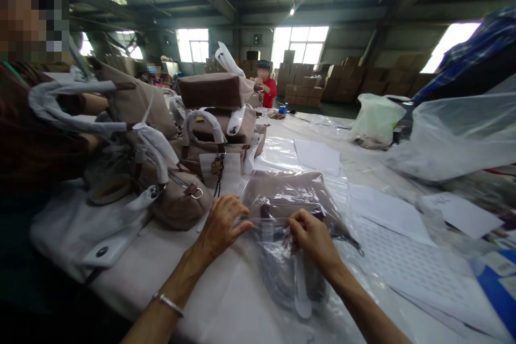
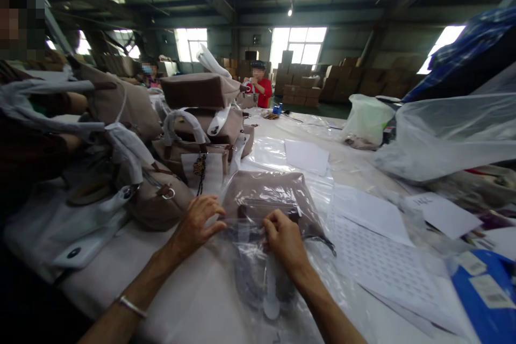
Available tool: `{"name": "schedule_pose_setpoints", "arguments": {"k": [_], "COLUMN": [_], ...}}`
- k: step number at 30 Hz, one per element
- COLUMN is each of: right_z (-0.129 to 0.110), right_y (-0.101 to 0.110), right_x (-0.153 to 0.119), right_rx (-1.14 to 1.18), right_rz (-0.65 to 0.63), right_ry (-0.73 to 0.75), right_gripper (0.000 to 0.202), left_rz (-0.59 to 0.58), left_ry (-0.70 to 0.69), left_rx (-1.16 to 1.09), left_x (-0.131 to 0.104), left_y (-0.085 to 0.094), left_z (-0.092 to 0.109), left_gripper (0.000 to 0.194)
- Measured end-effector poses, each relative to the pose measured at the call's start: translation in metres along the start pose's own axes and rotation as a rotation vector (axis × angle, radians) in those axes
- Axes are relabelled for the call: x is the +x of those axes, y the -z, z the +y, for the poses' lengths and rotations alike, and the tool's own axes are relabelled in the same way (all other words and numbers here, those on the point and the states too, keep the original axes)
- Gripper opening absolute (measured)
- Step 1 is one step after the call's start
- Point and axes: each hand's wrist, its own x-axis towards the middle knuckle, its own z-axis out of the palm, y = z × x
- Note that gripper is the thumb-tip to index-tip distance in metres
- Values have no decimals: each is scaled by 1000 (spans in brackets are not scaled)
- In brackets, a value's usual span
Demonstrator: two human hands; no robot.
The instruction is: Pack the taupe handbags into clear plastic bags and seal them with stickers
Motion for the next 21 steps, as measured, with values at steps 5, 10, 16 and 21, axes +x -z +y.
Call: {"name": "schedule_pose_setpoints", "arguments": {"k": [5, 10, 16, 21], "right_z": [-6, -4, 6, 14], "right_y": [11, 17, 29, 69], "right_x": [3, 8, 3, 15], "right_rx": [-184, -693, -792, -762], "right_rz": [42, 146, 262, 482], "right_ry": [117, 249, 248, 391], "right_gripper": [21, 19, 12, 46], "left_rz": [-53, -43, -54, -54], "left_ry": [15, 51, 95, 65], "left_rx": [-60, -87, -48, -37], "left_x": [28, 51, 57, 60], "left_y": [-18, -41, -50, -50], "left_z": [39, 54, 53, 50], "left_gripper": [9, 6, 11, 13]}}
